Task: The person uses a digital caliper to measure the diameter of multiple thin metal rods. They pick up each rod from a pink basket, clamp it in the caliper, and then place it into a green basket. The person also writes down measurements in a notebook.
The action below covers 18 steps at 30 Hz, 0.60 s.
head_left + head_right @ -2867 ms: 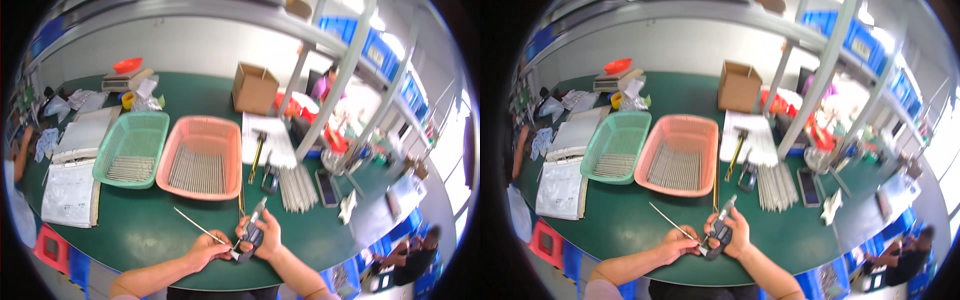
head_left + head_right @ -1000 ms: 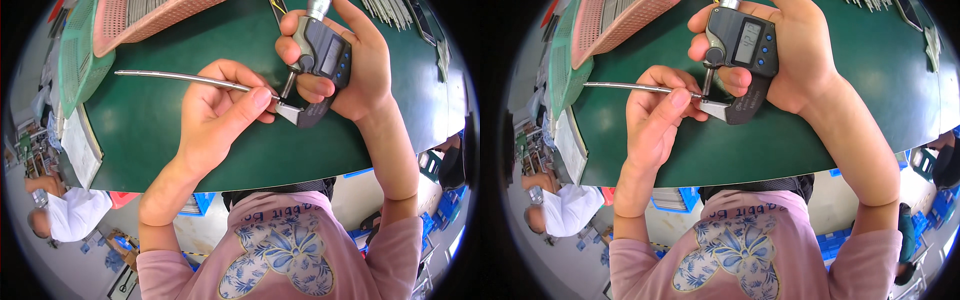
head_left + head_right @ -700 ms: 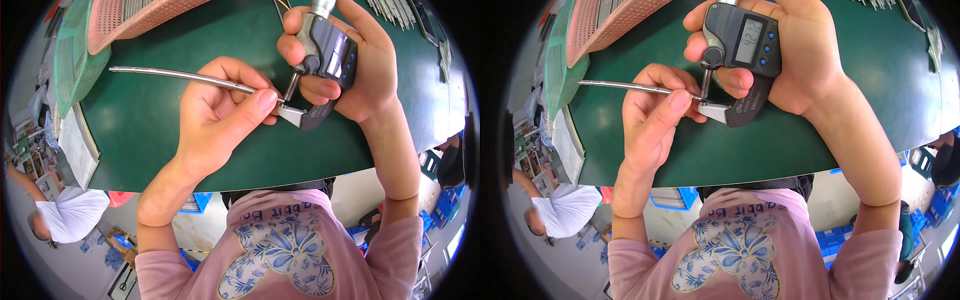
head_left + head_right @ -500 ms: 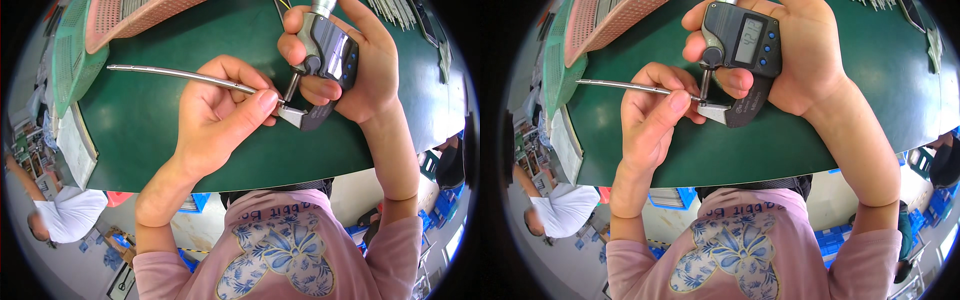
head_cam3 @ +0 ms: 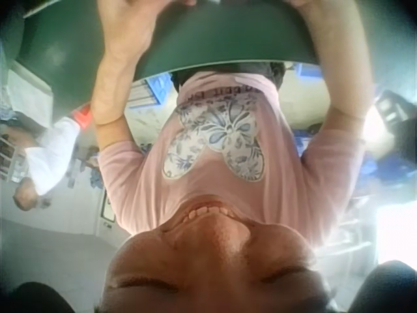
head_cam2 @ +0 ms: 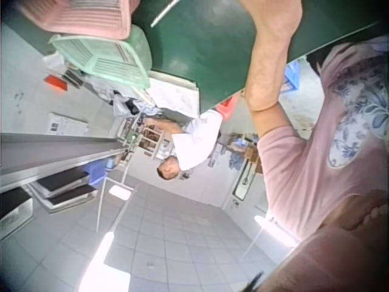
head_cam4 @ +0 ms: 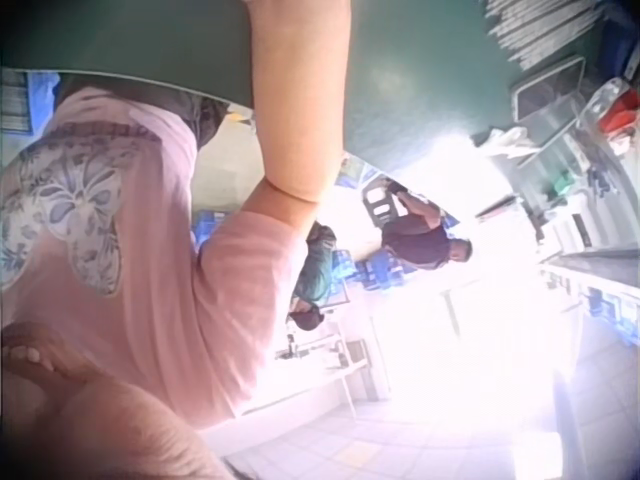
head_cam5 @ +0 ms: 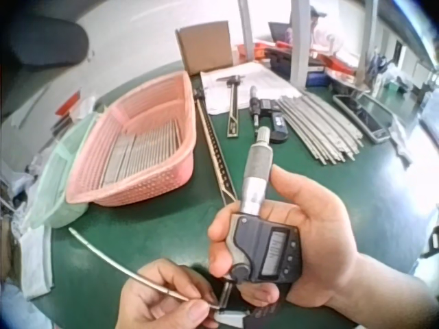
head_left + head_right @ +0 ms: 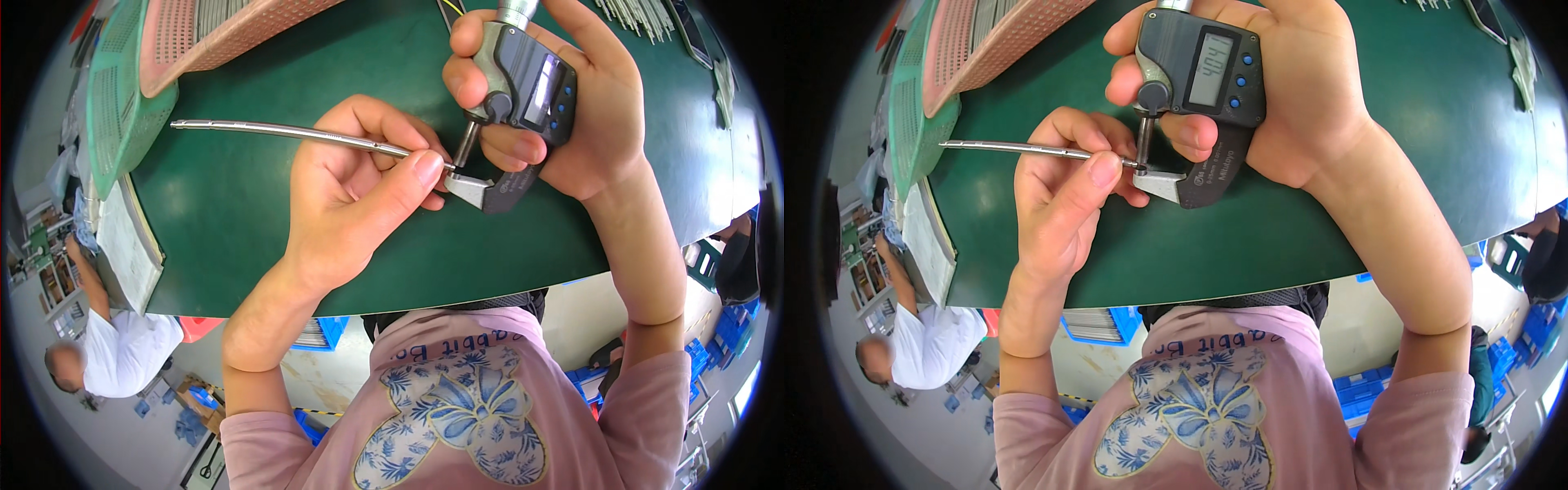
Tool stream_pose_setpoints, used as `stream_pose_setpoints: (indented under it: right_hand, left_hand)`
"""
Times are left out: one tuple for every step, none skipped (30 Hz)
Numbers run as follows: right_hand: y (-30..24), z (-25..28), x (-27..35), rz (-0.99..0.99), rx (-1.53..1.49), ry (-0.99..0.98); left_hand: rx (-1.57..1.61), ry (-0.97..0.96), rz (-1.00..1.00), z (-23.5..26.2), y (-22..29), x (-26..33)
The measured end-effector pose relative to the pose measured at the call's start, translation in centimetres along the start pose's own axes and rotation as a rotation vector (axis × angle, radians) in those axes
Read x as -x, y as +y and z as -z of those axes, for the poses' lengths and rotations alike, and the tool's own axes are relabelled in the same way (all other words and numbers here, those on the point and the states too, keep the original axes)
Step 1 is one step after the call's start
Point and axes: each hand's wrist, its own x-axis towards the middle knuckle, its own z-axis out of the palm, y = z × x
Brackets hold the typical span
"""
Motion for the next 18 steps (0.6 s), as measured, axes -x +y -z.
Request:
stream_pose_setpoints:
  right_hand:
    - [0.0,0.0,0.0,0.017,0.023,0.011]
    - [0.1,0.0,0.1,0.034,0.045,0.023]
    - [0.2,-0.1,0.1,0.042,0.049,0.034]
    - [0.2,-0.3,0.1,0.045,0.043,0.037]
    - [0.2,-0.5,0.0,0.049,0.037,0.041]
    - [0.1,-0.6,0.1,0.047,0.019,0.034]
    - [0.1,-0.7,0.1,0.043,0.009,0.032]
    - [0.1,-0.7,0.1,0.038,-0.001,0.031]
    - [0.0,-0.8,0.2,0.034,0.001,0.035]
    - [0.1,-0.5,0.2,0.055,0.054,0.029]
    - [0.4,-0.3,0.2,0.074,0.104,0.025]
    - [0.3,-0.3,0.1,0.1,0.165,0.045]
    - [0.2,-0.4,0.0,0.123,0.225,0.066]
    - [0.2,-1.0,0.0,0.122,0.236,0.12]
    - [0.5,-1.7,-0.1,0.116,0.241,0.17]
    - [0.7,-2.3,-0.1,0.11,0.245,0.221]
    - [0.8,-2.5,0.1,0.127,0.252,0.234]
    - [0.9,-2.5,0.2,0.143,0.257,0.25]
  left_hand:
    - [0.001,0.004,0.003,-0.1,0.0,0.0]
    - [0.001,0.008,0.005,-0.1,0.1,0.0]
    - [0.004,0.004,0.005,0.0,0.1,0.0]
    - [0.008,-0.001,0.004,0.1,0.1,0.0]
    - [0.011,-0.005,0.003,0.2,0.1,0.0]
    - [0.01,-0.004,0.006,0.1,0.1,0.0]
    - [0.009,-0.004,0.009,0.1,0.1,0.0]
    - [0.008,-0.004,0.011,0.1,0.1,0.1]
    - [0.008,0.001,0.016,0.0,0.2,0.0]
    - [0.008,0.005,0.021,0.0,0.2,0.0]
    - [0.008,0.009,0.026,-0.1,0.2,0.1]
    - [0.023,0.032,0.045,-0.3,0.3,0.2]
    - [0.082,0.017,0.038,-0.3,0.3,0.1]
    - [0.142,0.0,0.033,-0.1,0.3,0.0]
    - [0.138,0.006,0.045,0.0,0.4,0.1]
    - [0.129,0.017,0.049,-0.1,0.6,0.1]
    - [0.131,0.013,0.052,-0.1,0.6,0.1]
    - [0.134,0.012,0.06,0.0,0.5,0.1]
